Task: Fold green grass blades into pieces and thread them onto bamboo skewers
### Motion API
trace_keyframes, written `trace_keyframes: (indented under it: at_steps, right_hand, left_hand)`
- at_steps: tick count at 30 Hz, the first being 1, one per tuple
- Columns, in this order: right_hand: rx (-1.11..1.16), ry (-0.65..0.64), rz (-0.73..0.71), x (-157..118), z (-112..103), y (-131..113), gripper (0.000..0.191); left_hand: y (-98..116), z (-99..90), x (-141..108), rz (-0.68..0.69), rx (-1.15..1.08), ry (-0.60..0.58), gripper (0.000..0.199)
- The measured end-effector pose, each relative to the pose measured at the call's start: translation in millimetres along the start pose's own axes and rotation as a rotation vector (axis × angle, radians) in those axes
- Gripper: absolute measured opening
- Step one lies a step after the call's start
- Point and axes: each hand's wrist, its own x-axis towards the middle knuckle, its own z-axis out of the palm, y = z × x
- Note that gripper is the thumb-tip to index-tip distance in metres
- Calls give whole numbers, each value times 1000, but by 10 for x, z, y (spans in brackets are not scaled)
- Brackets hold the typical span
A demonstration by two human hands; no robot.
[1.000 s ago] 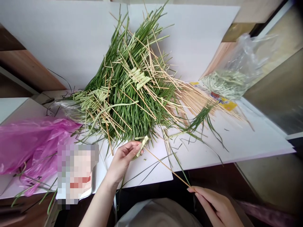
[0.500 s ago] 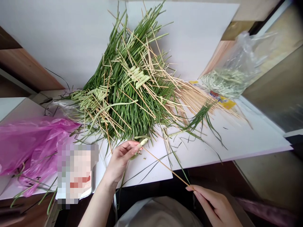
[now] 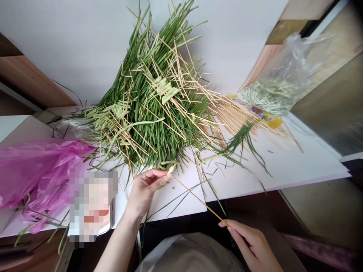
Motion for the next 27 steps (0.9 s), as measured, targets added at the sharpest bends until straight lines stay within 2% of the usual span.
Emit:
trace_keyframes:
  at_steps: [5, 8, 12, 16, 21, 24, 27]
  right_hand:
    - [78, -21, 39, -24, 109, 113, 28]
    - [151, -6, 115, -33, 198, 191, 34]
    - [263, -86, 211, -63, 302, 258, 46]
    - [328, -125, 232, -93, 344, 303, 50]
    - [345, -145, 230, -92, 325, 355, 50]
    - [353, -138, 228, -91, 312, 366, 49]
    - [340, -112, 234, -93, 317, 353, 48]
  left_hand:
    - [6, 40, -22, 23, 19, 4, 25]
    - [48, 56, -55, 108, 68, -16, 23]
    - [182, 87, -141, 180, 116, -104, 37]
    - [298, 96, -193, 119, -33, -142, 48]
    - [351, 70, -187, -51, -335, -232, 66]
    - [350, 70, -185, -66, -358, -230, 67]
    - [327, 93, -171, -37, -268, -182, 65]
